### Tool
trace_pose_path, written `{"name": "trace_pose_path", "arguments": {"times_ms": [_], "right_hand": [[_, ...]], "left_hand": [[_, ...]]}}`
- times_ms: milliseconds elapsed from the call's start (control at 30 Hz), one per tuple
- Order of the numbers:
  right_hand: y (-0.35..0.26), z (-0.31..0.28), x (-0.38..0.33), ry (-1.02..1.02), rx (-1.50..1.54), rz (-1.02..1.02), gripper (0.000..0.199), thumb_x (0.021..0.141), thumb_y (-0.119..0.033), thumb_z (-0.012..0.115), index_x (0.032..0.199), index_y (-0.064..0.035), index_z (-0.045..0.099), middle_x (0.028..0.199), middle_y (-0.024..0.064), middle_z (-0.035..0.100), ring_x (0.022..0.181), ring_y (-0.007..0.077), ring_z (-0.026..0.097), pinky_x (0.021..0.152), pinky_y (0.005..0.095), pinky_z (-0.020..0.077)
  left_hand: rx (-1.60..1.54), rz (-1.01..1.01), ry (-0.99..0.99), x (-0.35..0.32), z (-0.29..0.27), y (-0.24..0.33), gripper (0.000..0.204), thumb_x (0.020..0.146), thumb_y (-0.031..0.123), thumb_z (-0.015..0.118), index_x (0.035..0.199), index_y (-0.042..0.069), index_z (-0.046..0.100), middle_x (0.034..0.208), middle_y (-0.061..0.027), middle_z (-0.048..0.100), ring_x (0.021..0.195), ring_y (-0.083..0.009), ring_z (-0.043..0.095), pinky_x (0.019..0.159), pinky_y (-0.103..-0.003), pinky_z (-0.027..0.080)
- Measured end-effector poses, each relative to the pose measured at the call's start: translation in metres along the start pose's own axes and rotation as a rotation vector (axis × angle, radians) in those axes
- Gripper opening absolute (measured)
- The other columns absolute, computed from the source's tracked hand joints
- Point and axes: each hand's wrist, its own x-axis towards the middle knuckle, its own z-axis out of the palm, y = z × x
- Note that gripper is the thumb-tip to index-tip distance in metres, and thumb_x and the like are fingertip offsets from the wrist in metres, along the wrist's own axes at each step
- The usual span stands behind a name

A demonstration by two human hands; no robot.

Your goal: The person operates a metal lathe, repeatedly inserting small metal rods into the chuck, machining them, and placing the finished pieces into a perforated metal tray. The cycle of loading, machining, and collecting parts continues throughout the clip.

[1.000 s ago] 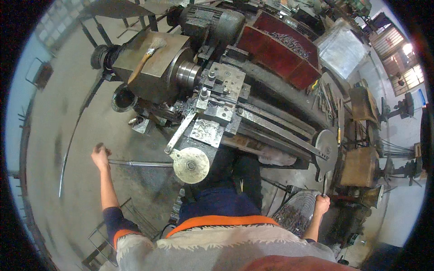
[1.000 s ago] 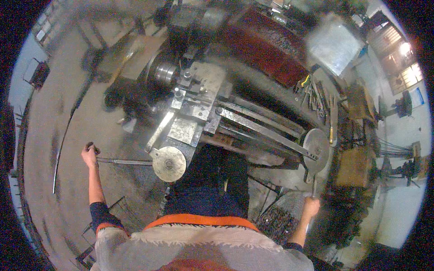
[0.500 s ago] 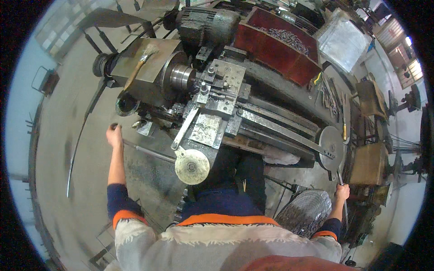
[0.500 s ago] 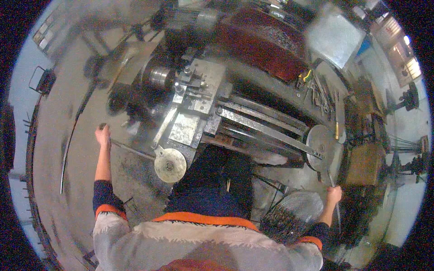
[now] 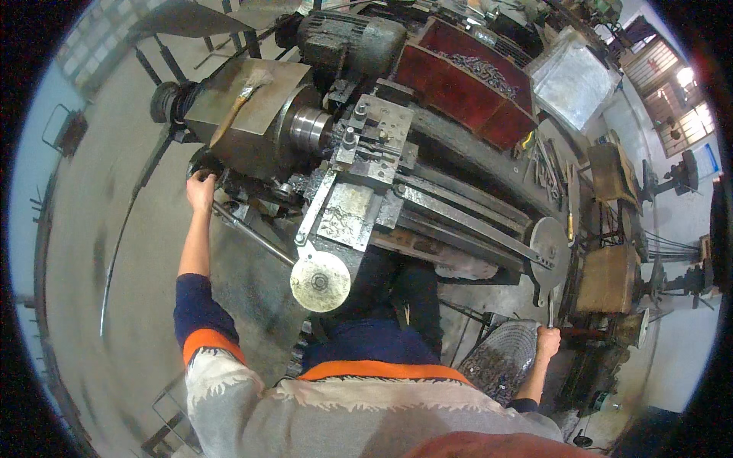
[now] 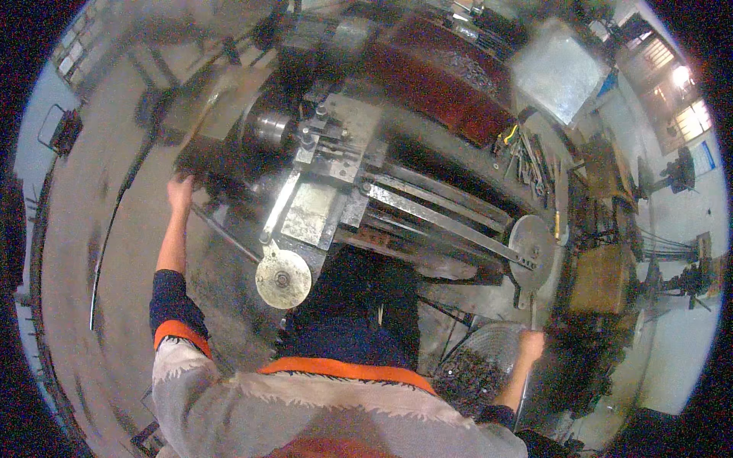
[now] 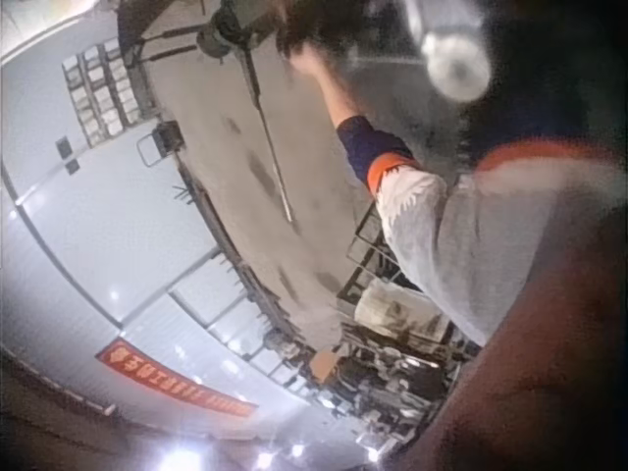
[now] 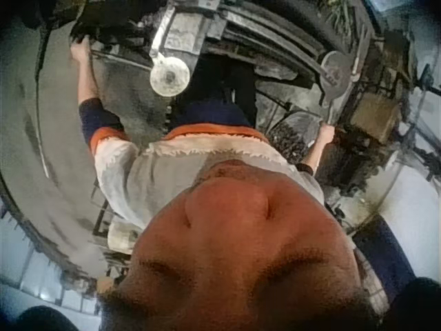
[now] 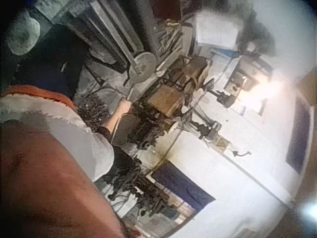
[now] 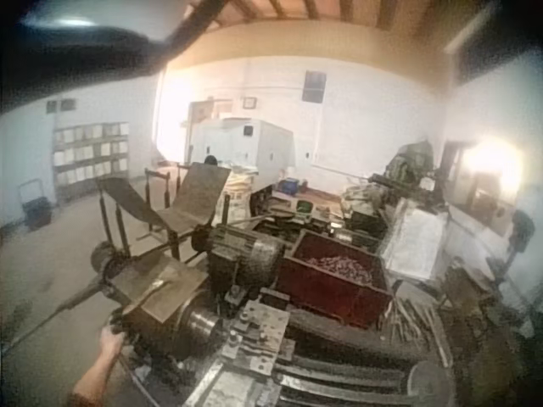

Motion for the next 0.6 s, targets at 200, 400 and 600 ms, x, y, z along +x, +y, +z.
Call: {"name": "trace_pose_path", "arguments": {"times_ms": [200, 400, 600], "right_hand": [[0.004, 0.002, 0.003, 0.046, 0.020, -0.036, 0.040, 0.068, -0.034, 0.054, 0.086, 0.0011, 0.061, 0.092, 0.0247, 0.060, 0.088, 0.0401, 0.058, 0.077, 0.0459, 0.0451], [0.032, 0.018, 0.096, 0.093, -0.085, -0.294, 0.041, 0.067, -0.042, 0.057, 0.083, -0.0039, 0.060, 0.078, 0.0188, 0.060, 0.077, 0.0373, 0.058, 0.069, 0.0468, 0.0459], [0.020, 0.019, 0.163, 0.087, -0.190, -0.246, 0.038, 0.065, -0.033, 0.062, 0.090, -0.0056, 0.059, 0.087, 0.0151, 0.061, 0.086, 0.0345, 0.058, 0.074, 0.0446, 0.0460]], "left_hand": [[0.039, 0.021, 0.014, 0.000, -0.005, -0.004, 0.031, 0.068, 0.026, 0.060, 0.094, 0.009, 0.066, 0.087, -0.0130, 0.065, 0.085, -0.0295, 0.061, 0.078, -0.037, 0.046], [0.029, -0.058, -0.019, 0.005, -0.013, -0.001, 0.031, 0.067, 0.025, 0.059, 0.093, 0.008, 0.066, 0.083, -0.0113, 0.066, 0.080, -0.0261, 0.062, 0.076, -0.035, 0.046], [-0.044, -0.108, -0.126, -0.002, -0.009, 0.008, 0.031, 0.068, 0.023, 0.060, 0.093, 0.005, 0.065, 0.073, -0.0088, 0.064, 0.066, -0.0178, 0.061, 0.063, -0.031, 0.047]]}}
